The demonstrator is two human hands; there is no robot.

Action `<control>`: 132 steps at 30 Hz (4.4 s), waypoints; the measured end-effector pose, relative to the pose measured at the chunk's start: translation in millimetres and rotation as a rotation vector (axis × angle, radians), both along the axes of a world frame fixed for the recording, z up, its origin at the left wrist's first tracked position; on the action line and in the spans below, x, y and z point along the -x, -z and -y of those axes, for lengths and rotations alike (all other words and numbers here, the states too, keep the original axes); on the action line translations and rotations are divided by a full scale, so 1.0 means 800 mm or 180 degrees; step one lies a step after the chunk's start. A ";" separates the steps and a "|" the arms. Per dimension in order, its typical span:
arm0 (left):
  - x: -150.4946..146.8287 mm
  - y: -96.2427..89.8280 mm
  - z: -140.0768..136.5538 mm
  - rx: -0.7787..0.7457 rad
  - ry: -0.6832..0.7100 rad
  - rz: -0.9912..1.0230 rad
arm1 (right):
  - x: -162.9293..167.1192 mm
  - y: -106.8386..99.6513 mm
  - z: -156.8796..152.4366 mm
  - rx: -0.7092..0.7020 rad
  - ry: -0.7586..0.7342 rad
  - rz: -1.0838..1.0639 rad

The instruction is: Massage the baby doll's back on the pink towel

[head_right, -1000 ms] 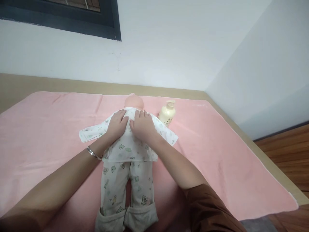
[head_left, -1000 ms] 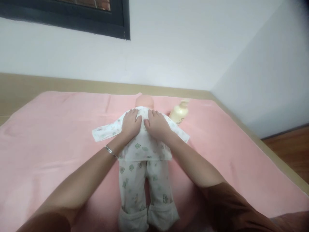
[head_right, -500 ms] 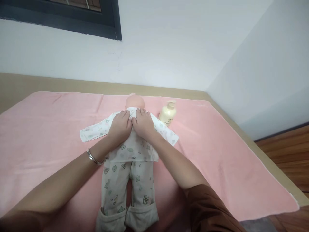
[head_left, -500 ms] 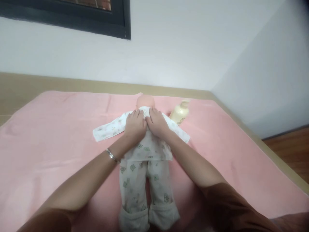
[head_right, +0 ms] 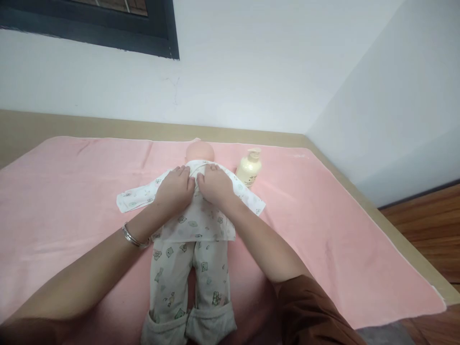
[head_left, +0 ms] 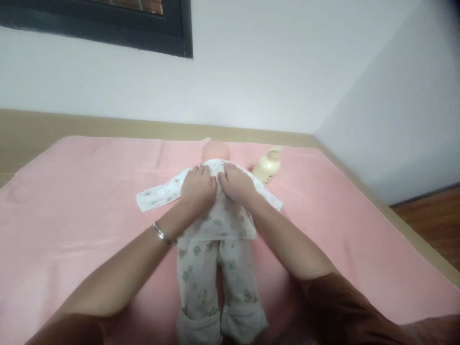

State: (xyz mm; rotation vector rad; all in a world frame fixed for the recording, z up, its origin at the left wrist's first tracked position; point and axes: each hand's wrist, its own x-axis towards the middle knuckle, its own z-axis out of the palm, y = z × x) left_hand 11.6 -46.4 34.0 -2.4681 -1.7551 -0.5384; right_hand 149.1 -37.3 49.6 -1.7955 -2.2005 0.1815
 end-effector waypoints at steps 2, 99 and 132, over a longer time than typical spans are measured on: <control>-0.007 0.003 0.016 -0.0142 0.0035 -0.0144 | -0.008 0.003 -0.013 0.0157 0.0163 -0.0073; 0.018 0.028 -0.029 0.0201 -0.0294 0.1975 | 0.016 -0.006 0.025 -0.0286 -0.0449 -0.0253; 0.020 0.033 -0.031 0.0168 -0.0272 0.2139 | 0.010 -0.008 0.017 -0.0241 -0.0544 -0.0391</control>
